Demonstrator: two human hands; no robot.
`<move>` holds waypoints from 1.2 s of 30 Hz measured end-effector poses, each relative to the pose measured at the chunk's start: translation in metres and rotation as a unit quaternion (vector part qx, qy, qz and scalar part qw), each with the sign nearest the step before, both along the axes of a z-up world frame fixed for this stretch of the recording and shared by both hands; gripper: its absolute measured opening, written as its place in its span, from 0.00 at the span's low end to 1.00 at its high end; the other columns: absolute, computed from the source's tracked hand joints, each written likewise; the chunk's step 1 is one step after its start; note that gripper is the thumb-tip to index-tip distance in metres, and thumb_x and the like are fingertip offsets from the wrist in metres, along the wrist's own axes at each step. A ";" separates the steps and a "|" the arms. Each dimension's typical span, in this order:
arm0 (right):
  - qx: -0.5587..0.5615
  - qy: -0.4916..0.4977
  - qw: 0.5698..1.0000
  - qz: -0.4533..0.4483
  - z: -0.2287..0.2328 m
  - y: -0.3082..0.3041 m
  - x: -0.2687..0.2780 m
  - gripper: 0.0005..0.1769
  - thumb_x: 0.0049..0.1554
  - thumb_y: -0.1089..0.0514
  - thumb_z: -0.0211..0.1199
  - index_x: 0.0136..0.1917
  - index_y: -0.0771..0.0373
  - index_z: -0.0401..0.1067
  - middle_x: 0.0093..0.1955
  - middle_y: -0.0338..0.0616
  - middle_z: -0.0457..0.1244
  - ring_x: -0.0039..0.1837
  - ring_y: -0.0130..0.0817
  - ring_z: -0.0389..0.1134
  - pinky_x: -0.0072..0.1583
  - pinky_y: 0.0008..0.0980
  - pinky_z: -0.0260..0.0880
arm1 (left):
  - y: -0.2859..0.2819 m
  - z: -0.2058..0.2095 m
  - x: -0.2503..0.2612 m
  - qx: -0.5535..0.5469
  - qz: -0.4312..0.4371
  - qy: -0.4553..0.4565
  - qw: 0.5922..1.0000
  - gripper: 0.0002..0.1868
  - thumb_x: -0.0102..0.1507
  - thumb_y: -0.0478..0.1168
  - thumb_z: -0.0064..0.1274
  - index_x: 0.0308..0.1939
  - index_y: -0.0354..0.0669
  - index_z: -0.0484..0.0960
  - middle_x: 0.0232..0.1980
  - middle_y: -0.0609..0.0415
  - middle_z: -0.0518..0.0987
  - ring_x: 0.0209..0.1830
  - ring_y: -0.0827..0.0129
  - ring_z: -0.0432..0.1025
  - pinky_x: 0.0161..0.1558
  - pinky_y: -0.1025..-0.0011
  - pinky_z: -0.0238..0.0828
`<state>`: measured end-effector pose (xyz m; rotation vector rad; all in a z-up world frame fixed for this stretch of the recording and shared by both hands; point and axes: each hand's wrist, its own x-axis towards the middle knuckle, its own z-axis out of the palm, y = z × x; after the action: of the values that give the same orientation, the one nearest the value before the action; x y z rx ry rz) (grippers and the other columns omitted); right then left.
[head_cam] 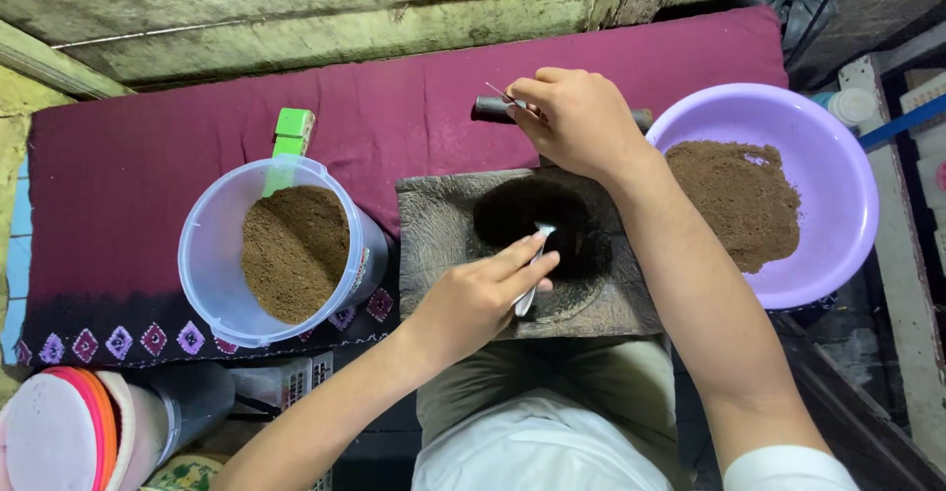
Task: Scooping and scraping brown powder from a stone mortar into a plastic bowl using a spoon
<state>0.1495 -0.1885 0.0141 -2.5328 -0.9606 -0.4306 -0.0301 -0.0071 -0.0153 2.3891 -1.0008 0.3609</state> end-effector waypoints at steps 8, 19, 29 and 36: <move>0.009 0.010 1.000 -0.006 -0.003 -0.001 0.001 0.04 0.59 0.53 0.68 0.45 0.49 0.74 0.34 0.37 0.60 0.37 0.50 0.70 0.38 0.46 0.70 | 0.005 0.006 -0.011 0.010 -0.077 0.106 0.991 0.25 0.59 0.25 0.54 0.61 0.37 0.79 0.61 0.44 0.82 0.60 0.56 0.77 0.54 0.66 0.79; 0.007 0.030 0.999 0.038 0.002 -0.002 0.002 0.06 0.63 0.56 0.63 0.54 0.54 0.77 0.38 0.40 0.64 0.35 0.49 0.66 0.32 0.49 0.61 | 0.013 0.008 0.010 -0.056 -0.074 0.155 0.983 0.36 0.53 0.19 0.54 0.67 0.38 0.74 0.71 0.44 0.74 0.68 0.56 0.74 0.68 0.65 0.70; 0.011 0.030 0.999 0.044 0.000 -0.003 0.002 0.07 0.63 0.57 0.63 0.55 0.55 0.77 0.39 0.40 0.64 0.35 0.50 0.66 0.33 0.50 0.61 | 0.021 -0.004 -0.005 0.064 -0.092 0.156 0.981 0.25 0.63 0.31 0.52 0.66 0.33 0.72 0.70 0.39 0.73 0.66 0.53 0.73 0.62 0.60 0.71; 0.010 0.023 0.998 0.053 0.001 -0.002 0.002 0.06 0.63 0.58 0.64 0.54 0.56 0.78 0.38 0.39 0.64 0.34 0.45 0.65 0.32 0.46 0.61 | 0.026 0.014 0.005 0.053 -0.059 -0.001 0.997 0.18 0.71 0.33 0.52 0.65 0.30 0.75 0.68 0.38 0.75 0.67 0.54 0.73 0.67 0.61 0.72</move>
<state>0.1517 -0.1907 0.0156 -2.4494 -1.0609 -0.3477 -0.0253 0.0194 -0.0009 2.4095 -1.1842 0.2739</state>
